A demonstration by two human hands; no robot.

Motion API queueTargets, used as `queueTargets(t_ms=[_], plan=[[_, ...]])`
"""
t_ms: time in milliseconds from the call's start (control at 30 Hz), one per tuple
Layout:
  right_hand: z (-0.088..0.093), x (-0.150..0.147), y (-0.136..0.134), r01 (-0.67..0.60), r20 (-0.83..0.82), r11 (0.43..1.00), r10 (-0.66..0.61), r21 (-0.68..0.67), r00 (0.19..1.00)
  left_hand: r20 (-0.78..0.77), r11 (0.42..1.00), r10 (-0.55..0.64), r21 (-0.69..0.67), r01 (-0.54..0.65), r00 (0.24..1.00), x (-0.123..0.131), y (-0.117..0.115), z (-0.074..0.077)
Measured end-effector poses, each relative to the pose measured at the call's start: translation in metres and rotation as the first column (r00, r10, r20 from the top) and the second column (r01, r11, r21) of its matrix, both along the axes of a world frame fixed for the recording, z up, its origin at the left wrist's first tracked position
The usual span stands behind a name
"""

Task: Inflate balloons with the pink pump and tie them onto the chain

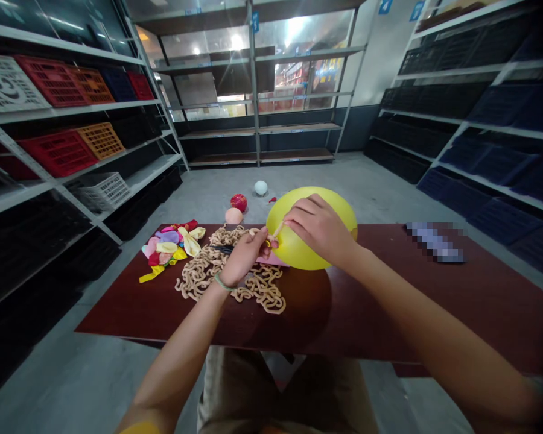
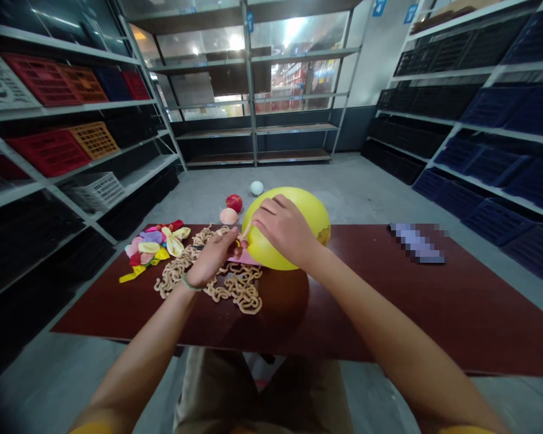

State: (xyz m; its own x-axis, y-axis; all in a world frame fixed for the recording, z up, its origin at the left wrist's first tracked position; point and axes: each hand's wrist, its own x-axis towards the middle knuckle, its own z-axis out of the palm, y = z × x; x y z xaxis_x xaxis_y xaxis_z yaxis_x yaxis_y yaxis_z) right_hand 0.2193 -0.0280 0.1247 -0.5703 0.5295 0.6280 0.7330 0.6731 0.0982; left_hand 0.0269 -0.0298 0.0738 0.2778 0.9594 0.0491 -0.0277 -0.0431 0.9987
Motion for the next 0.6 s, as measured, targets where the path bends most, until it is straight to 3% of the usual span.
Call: queueTargets(t_ms=[133, 333, 467, 600], plan=[[-0.003, 0.002, -0.006, -0.001, -0.08, 0.997, 0.007, 0.074, 0.997, 0.178, 0.994, -0.03, -0.096, 0.048, 0.984, -0.002, -0.002, -0.001], [-0.009, 0.003, -0.022, -0.131, -0.229, 0.982, 0.16, 0.139, 0.96, 0.366, 0.973, -0.094, -0.162, 0.163, 0.926, -0.009, -0.006, -0.006], [-0.011, 0.008, -0.026, -0.169, -0.228, 0.984, 0.179, 0.062, 0.957, 0.399, 0.973, -0.092, -0.16, 0.168, 0.912, -0.01, -0.007, -0.008], [-0.009, 0.014, -0.026, -0.19, -0.249, 0.981, 0.173, -0.044, 0.953, 0.328, 0.975, -0.107, -0.148, 0.163, 0.939, -0.007, -0.011, -0.005]])
